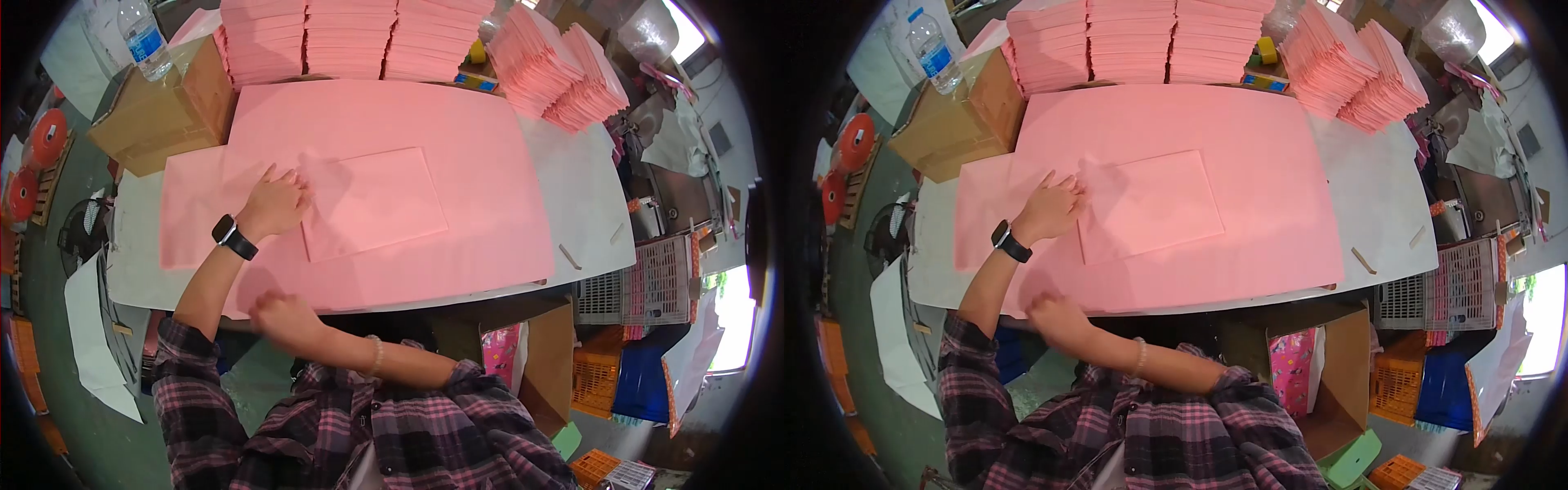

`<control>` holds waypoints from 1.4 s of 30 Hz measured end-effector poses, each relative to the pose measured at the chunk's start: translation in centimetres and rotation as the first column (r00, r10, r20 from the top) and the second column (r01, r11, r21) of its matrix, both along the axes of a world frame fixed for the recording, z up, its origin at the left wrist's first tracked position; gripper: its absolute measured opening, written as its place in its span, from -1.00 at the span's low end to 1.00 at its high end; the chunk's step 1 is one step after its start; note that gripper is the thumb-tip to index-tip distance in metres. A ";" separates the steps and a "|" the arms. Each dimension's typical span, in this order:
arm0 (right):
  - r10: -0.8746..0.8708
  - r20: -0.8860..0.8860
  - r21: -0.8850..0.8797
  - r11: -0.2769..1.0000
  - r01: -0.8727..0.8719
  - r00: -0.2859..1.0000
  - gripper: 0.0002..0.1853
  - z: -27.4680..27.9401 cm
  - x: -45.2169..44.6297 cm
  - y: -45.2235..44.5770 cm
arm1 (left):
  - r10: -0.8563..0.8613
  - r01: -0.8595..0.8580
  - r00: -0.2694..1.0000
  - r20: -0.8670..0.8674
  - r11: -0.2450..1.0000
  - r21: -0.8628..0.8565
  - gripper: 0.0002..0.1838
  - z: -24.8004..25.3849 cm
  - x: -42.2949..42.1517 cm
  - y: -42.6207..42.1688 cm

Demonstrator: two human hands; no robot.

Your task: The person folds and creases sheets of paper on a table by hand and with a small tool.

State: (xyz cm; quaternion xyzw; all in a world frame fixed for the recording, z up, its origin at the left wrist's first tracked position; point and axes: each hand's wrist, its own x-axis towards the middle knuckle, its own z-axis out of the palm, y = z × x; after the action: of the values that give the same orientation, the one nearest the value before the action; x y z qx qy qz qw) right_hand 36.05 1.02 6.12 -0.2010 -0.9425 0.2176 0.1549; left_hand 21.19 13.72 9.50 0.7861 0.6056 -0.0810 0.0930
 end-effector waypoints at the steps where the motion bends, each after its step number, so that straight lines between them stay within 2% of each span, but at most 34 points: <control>1: 0.178 -0.108 -0.139 0.972 -0.192 0.978 -0.88 0.9 -0.4 -0.4 | -0.003 0.003 1.000 0.021 0.999 0.033 -0.51 -0.6 -0.3 -0.2; 3: 0.166 -0.275 -0.180 0.959 -0.221 0.947 -0.88 1.0 2.9 0.9 | 0.001 -0.004 0.999 0.048 0.998 0.069 -0.50 -2.1 -1.0 -0.3; 5: 0.039 -0.373 -0.182 0.977 -0.114 0.927 -0.86 -0.4 7.9 3.8 | 0.019 -0.086 0.962 0.271 0.968 0.238 -0.57 -4.3 -1.5 -0.5; 6: -0.107 -0.093 -0.270 0.960 0.079 0.990 -0.81 2.0 11.0 5.8 | 0.011 -0.139 0.926 0.378 0.939 0.313 -0.59 -4.9 -1.6 -0.8; 7: -0.244 -0.027 -0.159 0.958 0.237 0.969 -0.76 2.5 13.1 7.7 | 0.016 -0.147 0.924 0.382 0.937 0.316 -0.59 -4.6 -1.3 -1.3; 9: -0.424 0.076 -0.036 0.903 0.427 0.902 -0.70 4.1 16.6 10.9 | 0.010 -0.250 0.825 0.565 0.903 0.350 -0.57 -3.8 -0.2 -2.7; 10: -0.418 0.074 -0.031 0.906 0.422 0.905 -0.70 4.8 17.4 12.1 | -0.001 -0.303 0.763 0.646 0.883 0.359 -0.56 -3.1 0.7 -3.6; 12: -0.353 0.213 0.185 0.930 0.318 0.911 -0.61 5.6 18.6 13.8 | 0.323 -0.423 0.463 0.825 0.899 -0.114 -0.58 -0.6 3.6 -7.3; 13: -0.346 0.211 0.189 0.932 0.309 0.914 -0.61 5.0 19.2 14.5 | 0.394 -0.276 0.188 0.900 0.900 -0.337 -0.57 -2.0 4.4 -8.8; 14: -0.284 0.241 0.293 0.933 0.210 0.928 -0.58 3.3 19.8 15.6 | 0.486 -0.066 -0.090 0.869 0.868 -0.493 -0.56 -3.4 5.1 -10.1; 16: -0.158 0.319 0.474 0.880 -0.013 0.934 -0.53 0.7 19.8 17.3 | 0.764 0.321 -0.324 0.558 0.643 -0.695 -0.55 -3.4 7.1 -12.2; 17: -0.137 0.318 0.475 0.879 -0.033 0.938 -0.53 0.8 19.3 17.1 | 0.756 0.306 -0.341 0.559 0.652 -0.694 -0.55 -3.3 8.0 -12.7; 20: -0.125 0.114 0.272 0.958 0.090 0.986 -0.57 2.1 16.9 13.8 | 0.761 0.323 -0.569 0.313 0.557 -0.765 -0.64 -3.0 9.1 -13.9; 21: -0.077 0.074 0.086 0.994 0.070 0.994 -0.62 2.9 15.5 11.7 | 0.740 0.299 -0.594 0.314 0.566 -0.768 -0.64 -3.0 8.6 -14.1; 22: -0.040 0.031 -0.104 0.994 0.043 0.999 -0.68 4.1 13.9 9.6 | 0.623 0.078 -0.593 0.510 0.675 -0.733 -0.68 -3.2 8.0 -14.1; 23: -0.015 0.027 -0.107 0.994 0.018 1.000 -0.68 5.6 12.6 8.3 | 0.493 -0.139 -0.535 0.686 0.749 -0.648 -0.71 -3.5 7.3 -13.9; 24: 0.017 0.015 -0.320 0.947 -0.011 1.000 -0.73 7.0 11.5 7.2 | 0.360 -0.338 -0.427 0.830 0.788 -0.515 -0.73 -3.8 6.7 -13.6; 25: 0.044 0.000 -0.517 0.855 -0.037 0.999 -0.77 7.6 10.9 6.7 | 0.352 -0.354 -0.428 0.832 0.782 -0.513 -0.73 -4.1 5.2 -13.4; 26: 0.058 -0.007 -0.515 0.855 -0.053 0.998 -0.77 7.4 10.7 6.7 | 0.444 -0.443 -0.236 0.864 0.742 -0.503 -0.73 -4.6 2.5 -13.7; 27: -0.022 -0.048 -0.532 0.847 -0.007 0.999 -0.79 7.1 10.7 7.0 | 0.535 -0.527 -0.040 0.844 0.707 -0.473 -0.71 -5.2 -0.3 -13.9; 29: -0.189 -0.127 -0.572 0.816 0.083 0.974 -0.82 6.5 10.9 7.5 | 0.355 -0.720 0.279 0.892 0.692 -0.050 -0.80 -8.0 -6.6 -14.2; 31: -0.212 -0.119 -0.596 0.797 0.102 0.970 -0.83 6.0 11.7 7.7 | 0.257 -0.825 0.434 0.864 0.499 0.265 -0.84 -8.6 -12.0 -14.6; 33: -0.267 -0.075 -0.641 0.751 0.159 0.961 -0.85 5.3 12.5 7.8 | 0.626 -0.887 0.417 0.659 0.440 0.142 -0.78 -7.3 -18.4 -14.8; 34: -0.265 -0.084 -0.643 0.751 0.151 0.960 -0.85 4.9 12.7 7.7 | 0.627 -0.886 0.422 0.655 0.439 0.151 -0.78 -7.6 -20.9 -15.0; 36: -0.261 -0.074 -0.663 0.734 0.148 0.962 -0.86 4.1 13.1 7.6 | 0.493 -0.906 0.333 0.803 0.403 0.128 -0.68 -9.0 -24.4 -14.7; 42: -0.277 0.019 -0.691 0.690 0.213 0.961 -0.86 4.8 13.7 7.5 | 0.519 -0.863 0.427 0.740 0.479 0.162 -0.67 -9.2 -26.8 -12.5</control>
State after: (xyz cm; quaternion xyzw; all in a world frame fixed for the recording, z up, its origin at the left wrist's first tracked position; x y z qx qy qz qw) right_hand 49.74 8.51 10.95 -0.3582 -0.7514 0.5367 0.1377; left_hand -5.59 1.20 0.29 0.4181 0.8165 0.3885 0.0869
